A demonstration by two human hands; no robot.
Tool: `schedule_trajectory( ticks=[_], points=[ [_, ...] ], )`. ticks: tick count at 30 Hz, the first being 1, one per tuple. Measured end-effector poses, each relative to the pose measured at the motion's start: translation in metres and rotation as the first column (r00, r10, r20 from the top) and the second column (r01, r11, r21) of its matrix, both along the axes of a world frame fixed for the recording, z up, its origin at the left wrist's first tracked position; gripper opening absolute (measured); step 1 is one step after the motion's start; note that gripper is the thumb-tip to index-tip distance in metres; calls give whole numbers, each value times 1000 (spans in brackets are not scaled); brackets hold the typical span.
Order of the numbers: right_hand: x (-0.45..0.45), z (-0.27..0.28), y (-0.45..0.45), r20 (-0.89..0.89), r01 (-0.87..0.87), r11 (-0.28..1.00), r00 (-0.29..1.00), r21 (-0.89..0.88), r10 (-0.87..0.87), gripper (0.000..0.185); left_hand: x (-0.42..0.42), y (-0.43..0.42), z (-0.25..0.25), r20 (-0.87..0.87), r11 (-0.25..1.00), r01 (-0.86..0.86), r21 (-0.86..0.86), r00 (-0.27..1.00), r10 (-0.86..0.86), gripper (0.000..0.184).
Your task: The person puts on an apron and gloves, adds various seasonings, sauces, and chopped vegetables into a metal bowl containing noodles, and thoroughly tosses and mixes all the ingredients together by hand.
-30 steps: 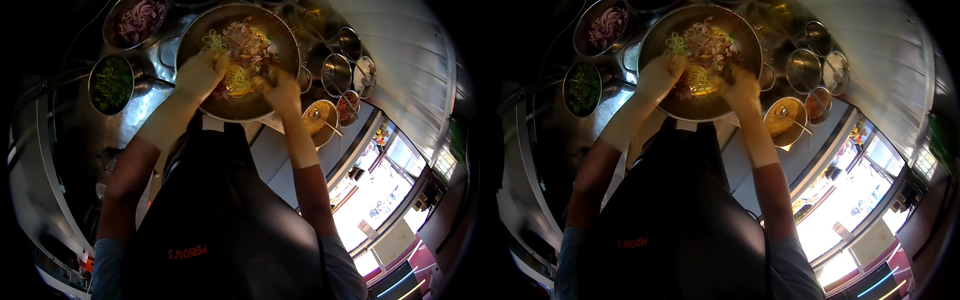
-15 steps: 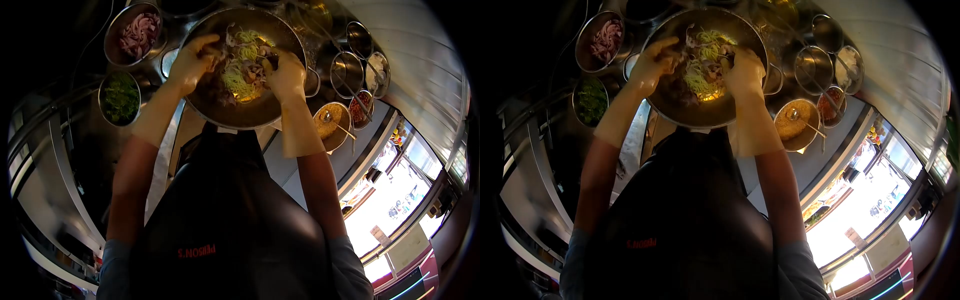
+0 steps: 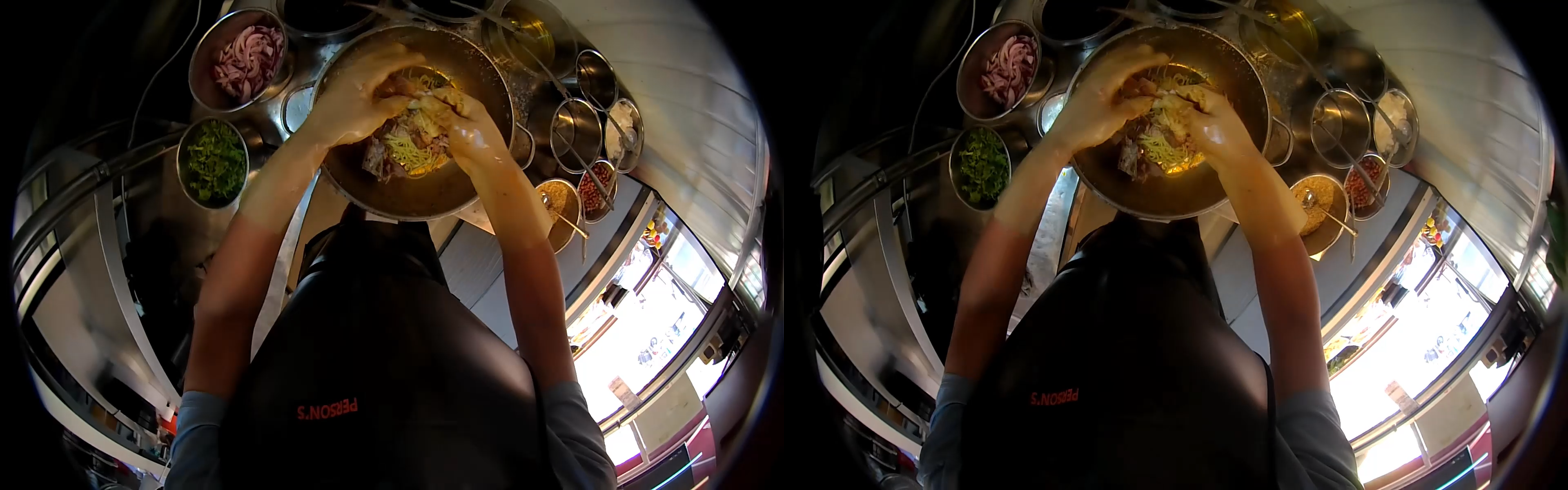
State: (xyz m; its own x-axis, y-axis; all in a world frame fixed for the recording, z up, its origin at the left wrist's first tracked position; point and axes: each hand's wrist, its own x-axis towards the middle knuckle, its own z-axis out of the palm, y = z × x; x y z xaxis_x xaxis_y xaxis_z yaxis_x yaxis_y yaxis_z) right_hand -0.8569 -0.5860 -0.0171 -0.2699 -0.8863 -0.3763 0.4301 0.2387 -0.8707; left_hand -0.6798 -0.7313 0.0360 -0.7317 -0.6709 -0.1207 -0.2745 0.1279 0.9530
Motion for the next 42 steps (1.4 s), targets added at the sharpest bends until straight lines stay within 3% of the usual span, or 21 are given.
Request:
schedule_trajectory(
  ticks=[2, 4, 7, 8, 10, 12, 13, 15, 18, 20, 22, 23, 25, 28, 31, 33, 35, 36, 39, 40, 42],
  points=[
    [5, 33, 8, 156, 50, 998, 986, 41, -56, 28, -3, 5, 3, -69, 976, 168, -137, 982, -178, 37],
    [1, 44, 8, 304, 98, 992, 946, 76, -116, 26, -4, 11, 7, 36, 896, 195, 399, 973, -228, 31],
    [-12, 34, 17, -267, -173, 901, 917, 398, 294, 28, -4, 21, -2, 427, 874, 485, -31, 797, -427, 23],
    [-11, 32, 25, -684, -344, 901, 592, 264, 426, 29, -4, 27, 3, 684, 687, 692, -224, 613, -395, 22],
    [10, 42, 40, -875, -354, 833, 77, 424, 478, 33, -1, 42, 5, 775, 644, 749, -155, 497, -391, 22],
    [32, 86, 33, -712, -190, 697, -15, 691, 702, 30, -2, 56, 25, 845, 651, 739, -171, 450, -289, 19],
    [30, 79, 40, -712, -185, 699, -11, 691, 702, 30, 4, 57, 20, 825, 617, 749, -241, 493, -276, 13],
    [17, 63, 60, -744, -188, 925, 550, 331, 378, 23, 3, 59, 32, 827, 633, 744, -216, 483, -286, 15],
    [4, 74, 83, -876, -60, 908, 246, 414, 415, 26, 17, 52, 18, 833, 744, 632, -218, 518, -196, 16],
    [-3, 116, 70, -705, 190, 836, 648, 515, 286, 27, 28, 27, 11, 818, 878, 473, -70, 531, -221, 26],
    [-17, 82, 72, -622, 172, 888, 768, 426, 150, 24, 40, 33, 7, 633, 968, 244, 60, 740, -226, 36],
    [-20, 70, 67, -619, 173, 885, 770, 431, 151, 24, 42, 34, 4, 634, 967, 247, 66, 738, -232, 36],
    [-23, 50, 57, -928, 184, 962, 352, 201, 127, 26, 41, 34, -3, 559, 771, 282, -572, 821, 114, 44],
    [-33, 47, 41, -945, 284, 908, 204, 307, 256, 35, 24, 5, 23, 527, 971, 100, -219, 850, 31, 50],
    [-7, 24, 23, -795, 31, 833, 321, 552, 515, 41, -9, 25, 22, 584, 954, 279, 105, 759, -287, 44],
    [8, -6, 18, -845, 25, 868, 246, 496, 475, 36, -16, 48, 6, 645, 871, 469, -147, 713, -275, 40],
    [13, 0, 12, -643, 70, 850, 688, 523, 338, 35, -16, 50, -5, 772, 892, 440, -106, 602, -205, 45],
    [1, 15, 12, -621, 95, 798, 684, 595, 382, 30, -8, 47, -9, 773, 892, 440, -102, 599, -208, 45],
    [-21, 6, 39, -164, 161, 930, 980, 329, -112, 28, 21, 34, -13, 774, 960, 271, -68, 621, -120, 41],
    [-26, 9, 46, -162, 161, 929, 980, 333, -111, 28, 30, 30, -13, 741, 946, 312, -93, 655, -144, 40],
    [-34, 22, 55, -635, 56, 891, 722, 451, 276, 33, 40, 24, -10, 669, 909, 385, -158, 719, -188, 38]
  ],
)
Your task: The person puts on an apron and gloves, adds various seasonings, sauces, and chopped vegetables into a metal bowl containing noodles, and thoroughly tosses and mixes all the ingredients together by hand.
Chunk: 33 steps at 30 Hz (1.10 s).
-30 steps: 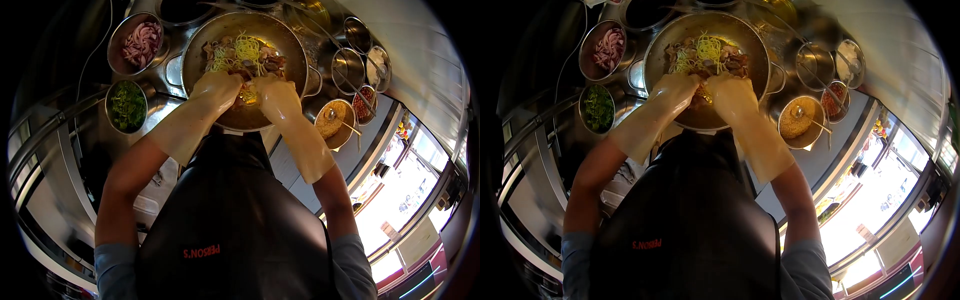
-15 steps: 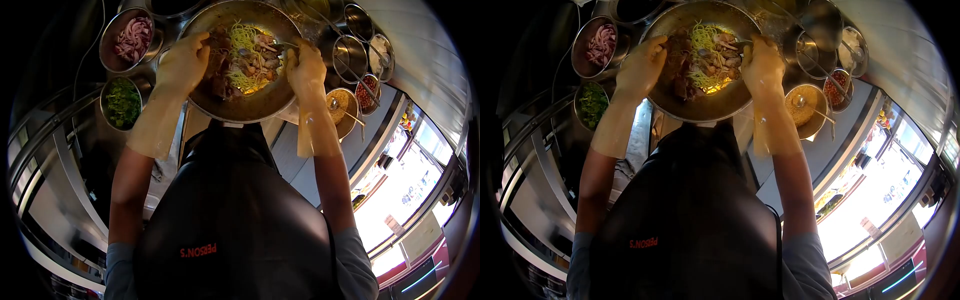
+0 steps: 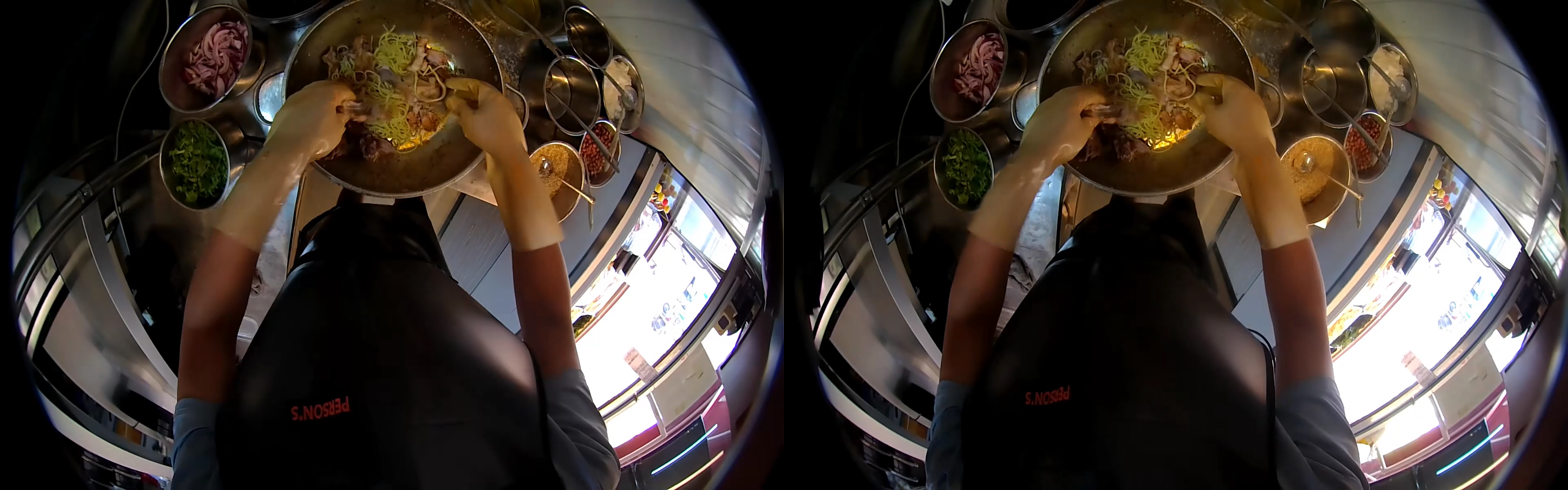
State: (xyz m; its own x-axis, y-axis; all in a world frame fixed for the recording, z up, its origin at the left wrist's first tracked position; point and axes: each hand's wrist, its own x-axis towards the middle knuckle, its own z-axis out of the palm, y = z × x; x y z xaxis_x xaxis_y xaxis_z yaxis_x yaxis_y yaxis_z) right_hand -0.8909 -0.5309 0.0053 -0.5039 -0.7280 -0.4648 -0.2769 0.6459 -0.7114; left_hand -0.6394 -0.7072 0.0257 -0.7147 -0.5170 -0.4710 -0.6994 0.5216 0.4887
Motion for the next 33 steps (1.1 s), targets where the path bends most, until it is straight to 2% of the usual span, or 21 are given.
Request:
schedule_trajectory(
  ticks=[1, 2, 4, 5, 6, 8, 9, 12, 14, 16, 17, 18, 20, 21, 23, 24, 26, 28, 29, 32, 33],
  points=[
    [-1, 11, 2, -256, -141, 983, 952, 118, 167, 40, 1, -3, 11, -44, 995, -54, 81, 997, 57, 40],
    [-1, 18, -5, -256, -140, 983, 952, 119, 167, 40, -1, -6, 14, -43, 995, -53, 82, 997, 57, 40],
    [8, 28, -16, -183, 22, 998, 983, 64, -10, 41, -9, -8, 14, -109, 818, -424, 389, 860, 498, 46],
    [13, 22, -22, -162, 67, 995, 985, 70, -55, 44, -16, -8, 7, -105, 929, -364, 67, 923, 369, 44],
    [22, 11, -30, -163, 68, 995, 985, 70, -56, 44, -22, -7, -17, -106, 929, -363, 67, 923, 369, 44],
    [38, -17, -38, -444, -202, 970, 863, 134, 241, 45, -28, -2, -59, -250, 810, -355, 467, 826, 506, 48],
    [36, -18, -39, -271, -237, 971, 933, 32, 237, 44, -30, -1, -63, -285, 697, -296, 653, 756, 589, 50],
    [33, 1, -28, -401, -109, 992, 908, 59, 123, 43, -19, -13, -42, -237, 627, -412, 661, 678, 696, 51],
    [36, 30, -14, -360, -75, 997, 930, 5, 71, 43, -5, -8, -4, -313, 733, -435, 523, 701, 640, 52],
    [39, 33, -1, -241, -62, 983, 965, 172, 103, 33, -2, -5, 25, 129, 949, -253, 187, 964, 232, 55],
    [47, 34, -2, -118, -153, 973, 978, 171, 175, 34, 6, 5, -5, 75, 989, -98, 110, 993, 90, 58],
    [57, 34, -4, 7, -243, 957, 969, 156, 245, 34, 6, 18, -39, -14, 968, -133, 215, 990, 139, 55],
    [78, 9, 0, -30, -264, 963, 964, -47, 263, 34, -11, 32, -33, -181, 877, -187, 443, 939, 292, 51],
    [79, -2, 7, -247, -265, 962, 938, -61, 242, 35, -11, 33, -26, -150, 862, -258, 437, 924, 352, 48],
    [70, 23, 21, -166, -74, 996, 984, -50, 65, 35, -9, 34, 7, -123, 821, -398, 409, 867, 482, 44],
    [63, 36, 30, -92, 103, 994, 990, -30, -105, 36, 3, 26, -1, -190, 923, -338, 184, 909, 371, 47],
    [57, 41, 48, -204, 88, 991, 973, -102, -107, 34, 5, 26, 12, 67, 955, -256, 147, 966, 249, 55],
    [60, 41, 55, -261, -50, 987, 965, -154, 8, 33, -14, 44, 11, 116, 973, 51, 227, 990, -79, 59],
    [59, 42, 57, -271, -42, 986, 963, -162, -4, 33, -17, 64, 1, -58, 998, 16, 56, 998, -13, 56],
    [55, 57, 83, 63, 324, 833, 941, -449, -332, 29, -30, 70, 8, -50, 998, 46, -31, 998, -47, 55],
    [48, 78, 106, -110, 303, 842, 915, -446, -388, 31, -30, 66, 7, -27, 995, 27, -100, 999, -30, 54]
  ],
)
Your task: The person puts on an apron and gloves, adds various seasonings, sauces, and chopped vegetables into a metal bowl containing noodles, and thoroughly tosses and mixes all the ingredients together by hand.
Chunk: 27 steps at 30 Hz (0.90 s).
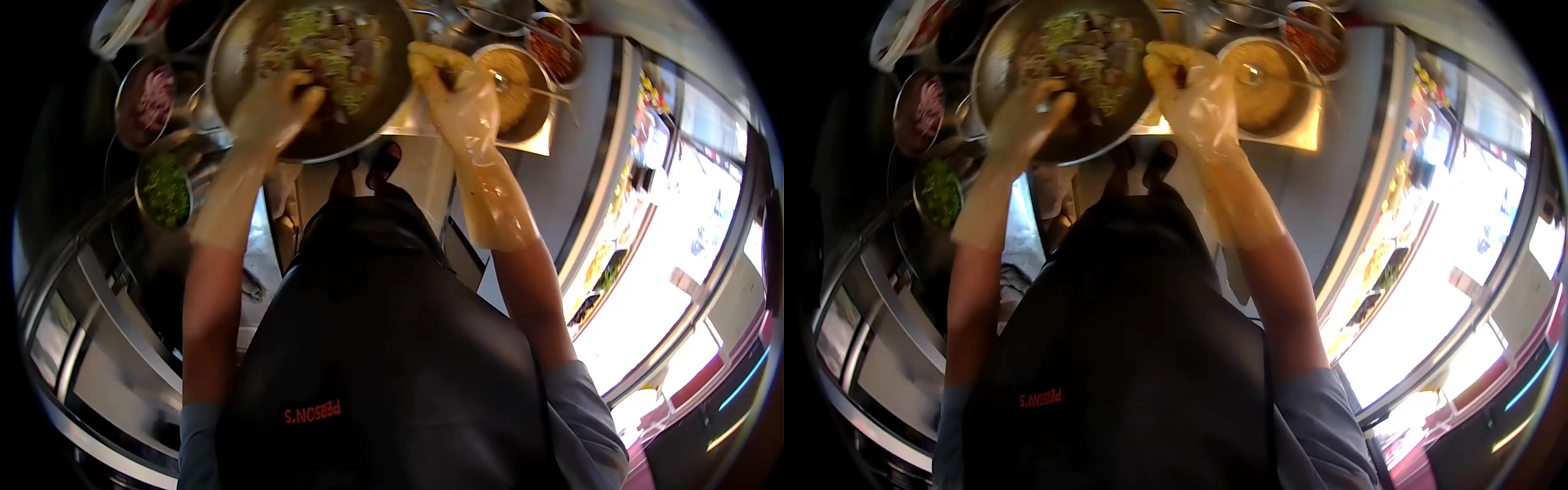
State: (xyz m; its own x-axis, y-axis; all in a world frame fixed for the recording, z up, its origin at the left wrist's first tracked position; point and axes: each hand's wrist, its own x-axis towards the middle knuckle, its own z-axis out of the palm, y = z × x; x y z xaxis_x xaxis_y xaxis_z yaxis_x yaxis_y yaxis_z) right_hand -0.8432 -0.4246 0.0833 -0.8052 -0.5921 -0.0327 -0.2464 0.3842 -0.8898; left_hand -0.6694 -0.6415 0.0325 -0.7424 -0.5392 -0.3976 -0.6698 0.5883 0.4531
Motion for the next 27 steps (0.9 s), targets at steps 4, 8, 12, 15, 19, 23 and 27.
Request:
schedule_trajectory(
  ticks=[4, 8, 12, 15, 19, 23, 27],
  points=[
    [-49, 7, 119, -186, 469, 882, 872, 48, -453, 34, -18, -18, 3, -159, 996, -86, -2, 984, 84, 58],
    [-106, 6, 212, 9, 710, 704, 704, 2, -710, 46, -54, -13, -12, 34, 961, 227, -157, 974, -224, 66],
    [-131, -8, 243, 391, 551, 824, 734, 137, -555, 46, -38, 14, 25, -368, 979, -114, -170, 929, 45, 51],
    [-133, -7, 219, 395, 527, 843, 755, 109, -523, 46, 21, 14, 5, -333, 904, -284, 319, 859, 388, 40],
    [-169, 9, 208, 239, 667, 745, 723, 5, -648, 38, 69, 37, 15, -215, 636, -399, 660, 711, 669, 33],
    [-204, 17, 186, 408, 598, 759, 779, -257, -476, 36, 87, 46, 6, -169, 440, -630, 640, 443, 881, 28],
    [-206, 47, 195, 183, 493, 869, 852, 37, -491, 37, 106, 44, 9, -165, 293, -608, 738, 259, 952, 24]
  ],
)
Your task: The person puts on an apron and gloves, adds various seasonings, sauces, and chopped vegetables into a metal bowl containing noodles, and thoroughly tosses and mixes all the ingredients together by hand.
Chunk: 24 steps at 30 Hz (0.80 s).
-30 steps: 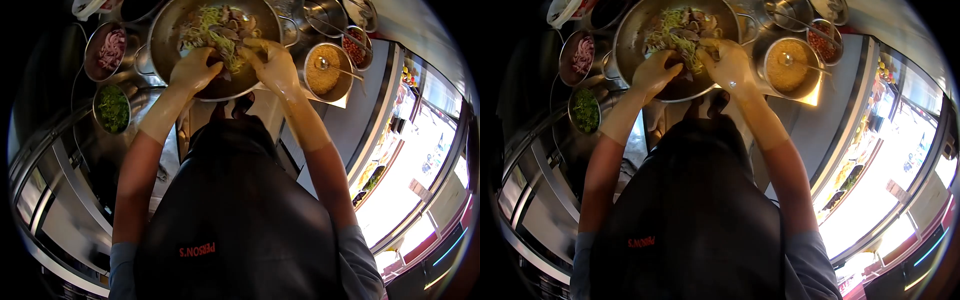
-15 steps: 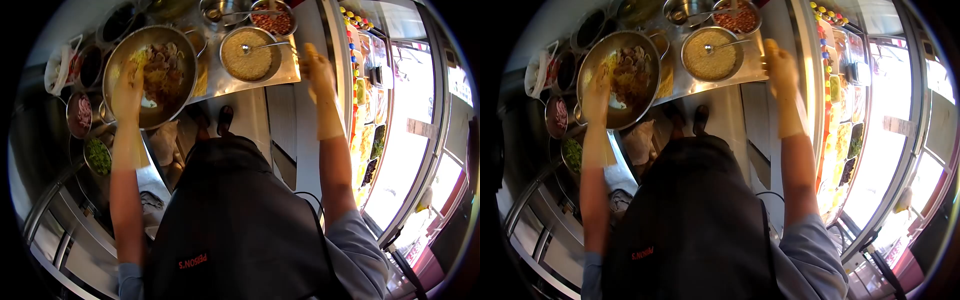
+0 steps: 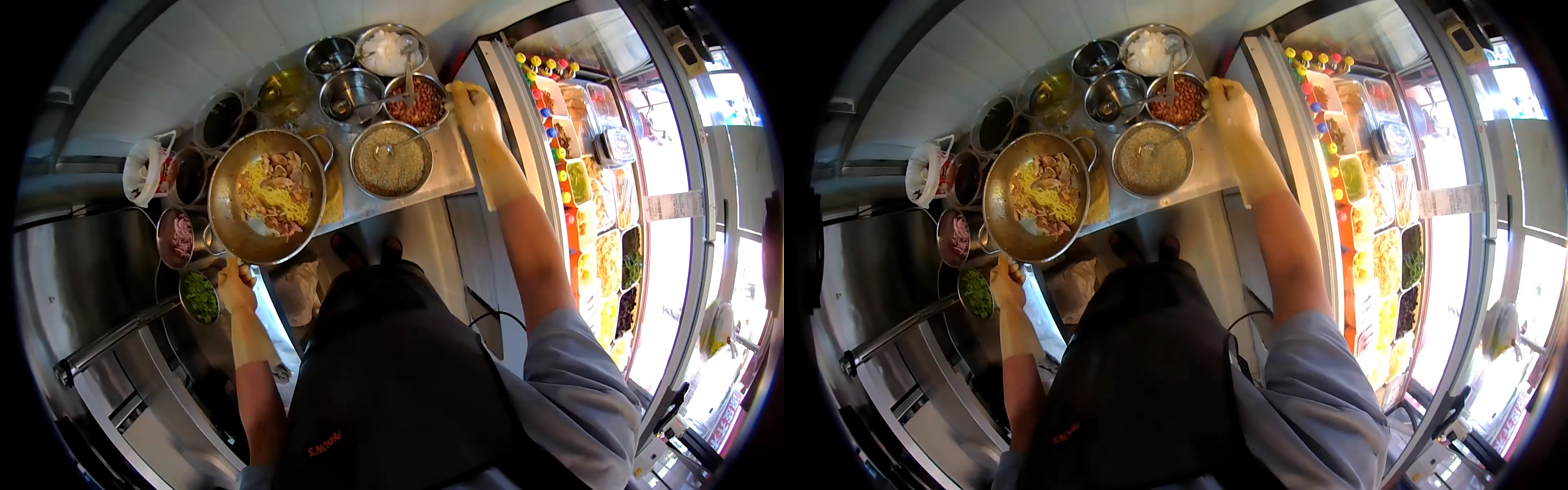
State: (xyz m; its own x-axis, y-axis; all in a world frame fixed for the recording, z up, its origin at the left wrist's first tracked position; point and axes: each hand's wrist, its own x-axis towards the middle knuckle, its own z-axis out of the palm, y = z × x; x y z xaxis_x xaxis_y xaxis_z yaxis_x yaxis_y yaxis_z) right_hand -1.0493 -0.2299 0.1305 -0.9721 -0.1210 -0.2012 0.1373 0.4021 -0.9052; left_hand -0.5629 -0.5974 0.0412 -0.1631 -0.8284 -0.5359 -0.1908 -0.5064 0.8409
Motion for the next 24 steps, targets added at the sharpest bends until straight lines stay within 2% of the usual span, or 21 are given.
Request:
schedule_trajectory(
  ticks=[2, 3, 4, 6, 10, 12, 14, 15, 16, 18, 20, 22, 24],
  points=[
    [5, -1, 13, -165, -100, 995, 982, -28, 94, 37, 12, 6, 4, 26, 1000, 21, -17, 999, -21, 24],
    [10, 3, 22, -229, -218, 976, 949, 18, 217, 40, 14, 6, 5, -2, 999, 39, 23, 999, -39, 25],
    [16, 9, 23, -236, -222, 975, 947, 15, 219, 40, 16, 6, 5, -7, 999, 35, 18, 999, -35, 25],
    [25, 18, 24, -425, -329, 939, 839, 105, 341, 42, 15, 7, 2, 29, 996, 4, 91, 1000, -7, 26],
    [30, 21, 33, -331, -336, 931, 870, 141, 364, 36, 8, 9, -17, 112, 995, -30, 92, 994, 20, 28],
    [26, 12, 38, -381, -321, 934, 852, 160, 358, 35, -1, 13, -14, 142, 996, -13, 93, 990, 0, 28],
    [27, 10, 37, -527, -211, 971, 816, 114, 239, 34, -4, 15, -12, 179, 995, 7, 96, 983, -24, 28],
    [27, 11, 43, -217, -165, 986, 963, 4, 162, 34, -6, 16, -10, 208, 993, 21, 116, 977, -44, 29],
    [23, 5, 44, -221, -159, 987, 963, 2, 155, 34, -7, 15, -11, 235, 990, 33, 135, 970, -64, 30],
    [15, -13, 45, 12, 81, 968, 997, -238, -81, 34, -6, 14, -13, 236, 988, 57, 143, 968, -90, 30],
    [12, -15, 48, 41, 129, 951, 992, -280, -122, 36, -7, 14, -14, 237, 986, 76, 151, 965, -111, 29],
    [13, -12, 51, 61, 165, 936, 986, -311, -154, 37, -6, 13, -18, 230, 966, 190, 173, 946, -227, 27],
    [15, -6, 52, 61, 174, 929, 985, -328, -163, 38, -5, 11, -25, 238, 963, 235, 133, 936, -261, 24]
  ],
)
